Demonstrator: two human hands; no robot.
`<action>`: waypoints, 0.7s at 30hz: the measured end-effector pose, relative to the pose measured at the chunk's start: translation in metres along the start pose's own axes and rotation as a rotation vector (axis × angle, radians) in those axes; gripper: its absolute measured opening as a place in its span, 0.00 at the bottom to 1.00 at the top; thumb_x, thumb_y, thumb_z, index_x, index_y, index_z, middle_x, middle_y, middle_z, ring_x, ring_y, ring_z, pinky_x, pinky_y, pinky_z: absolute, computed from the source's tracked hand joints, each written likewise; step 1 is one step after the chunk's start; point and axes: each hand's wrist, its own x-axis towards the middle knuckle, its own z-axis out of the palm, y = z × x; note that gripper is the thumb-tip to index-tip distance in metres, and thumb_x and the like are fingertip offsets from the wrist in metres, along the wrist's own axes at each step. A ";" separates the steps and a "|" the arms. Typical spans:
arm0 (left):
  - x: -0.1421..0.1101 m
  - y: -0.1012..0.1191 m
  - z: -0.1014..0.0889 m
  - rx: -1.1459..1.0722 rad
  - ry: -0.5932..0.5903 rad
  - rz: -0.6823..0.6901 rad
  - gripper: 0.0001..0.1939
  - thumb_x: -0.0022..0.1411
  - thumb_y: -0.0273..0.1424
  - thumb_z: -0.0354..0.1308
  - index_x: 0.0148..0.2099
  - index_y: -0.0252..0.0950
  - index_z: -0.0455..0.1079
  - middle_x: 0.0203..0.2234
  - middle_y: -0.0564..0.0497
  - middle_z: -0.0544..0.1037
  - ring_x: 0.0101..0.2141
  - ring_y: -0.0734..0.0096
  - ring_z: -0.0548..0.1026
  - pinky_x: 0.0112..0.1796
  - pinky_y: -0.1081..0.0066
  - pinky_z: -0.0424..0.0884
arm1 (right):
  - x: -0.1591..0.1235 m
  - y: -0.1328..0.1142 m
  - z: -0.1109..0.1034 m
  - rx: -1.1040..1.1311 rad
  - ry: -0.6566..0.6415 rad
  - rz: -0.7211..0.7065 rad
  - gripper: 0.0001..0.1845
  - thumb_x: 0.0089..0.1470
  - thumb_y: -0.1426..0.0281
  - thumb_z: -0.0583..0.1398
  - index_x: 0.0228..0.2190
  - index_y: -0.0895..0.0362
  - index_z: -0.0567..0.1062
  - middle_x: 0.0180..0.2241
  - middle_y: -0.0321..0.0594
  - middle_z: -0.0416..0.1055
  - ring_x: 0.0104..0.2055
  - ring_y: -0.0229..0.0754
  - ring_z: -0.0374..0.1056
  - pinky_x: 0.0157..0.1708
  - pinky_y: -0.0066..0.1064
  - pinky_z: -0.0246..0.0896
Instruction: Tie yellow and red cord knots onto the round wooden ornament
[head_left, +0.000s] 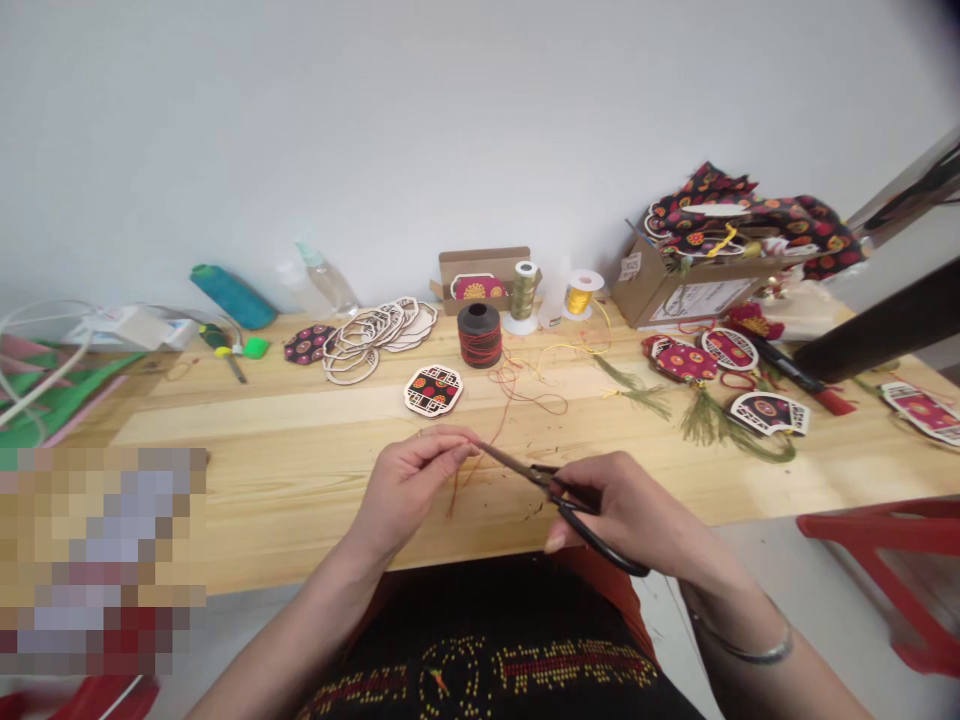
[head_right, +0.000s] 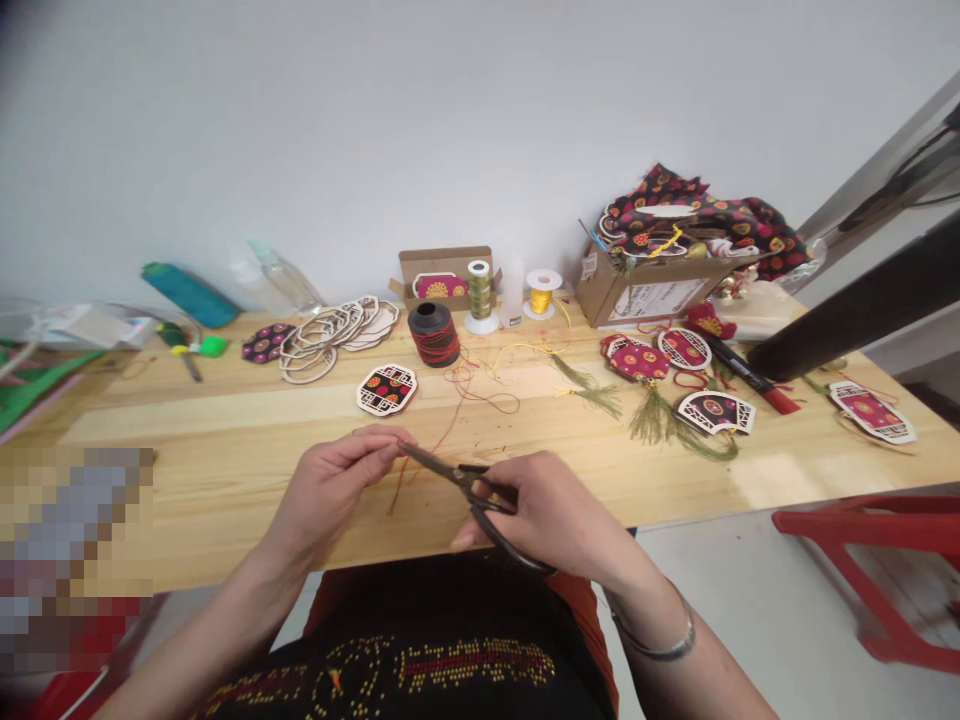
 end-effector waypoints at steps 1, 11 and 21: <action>0.000 0.000 -0.002 -0.034 0.048 -0.009 0.04 0.55 0.29 0.62 0.32 0.38 0.79 0.35 0.48 0.80 0.39 0.67 0.75 0.43 0.69 0.68 | -0.003 0.001 -0.006 -0.120 0.078 0.034 0.16 0.48 0.57 0.61 0.22 0.57 0.72 0.19 0.32 0.64 0.21 0.33 0.53 0.21 0.26 0.46; -0.004 0.022 -0.011 -0.003 0.273 0.270 0.05 0.55 0.28 0.61 0.32 0.42 0.79 0.46 0.49 0.76 0.52 0.59 0.68 0.53 0.58 0.62 | -0.013 0.044 -0.033 -0.803 0.344 0.486 0.21 0.55 0.57 0.50 0.23 0.58 0.72 0.25 0.49 0.75 0.26 0.46 0.70 0.25 0.32 0.52; -0.028 0.052 -0.031 -0.328 0.302 0.238 0.05 0.56 0.30 0.62 0.35 0.43 0.79 0.35 0.50 0.81 0.34 0.64 0.78 0.38 0.61 0.76 | -0.019 0.045 -0.036 -0.964 0.415 0.476 0.18 0.56 0.64 0.51 0.23 0.61 0.74 0.23 0.51 0.72 0.26 0.46 0.68 0.25 0.34 0.54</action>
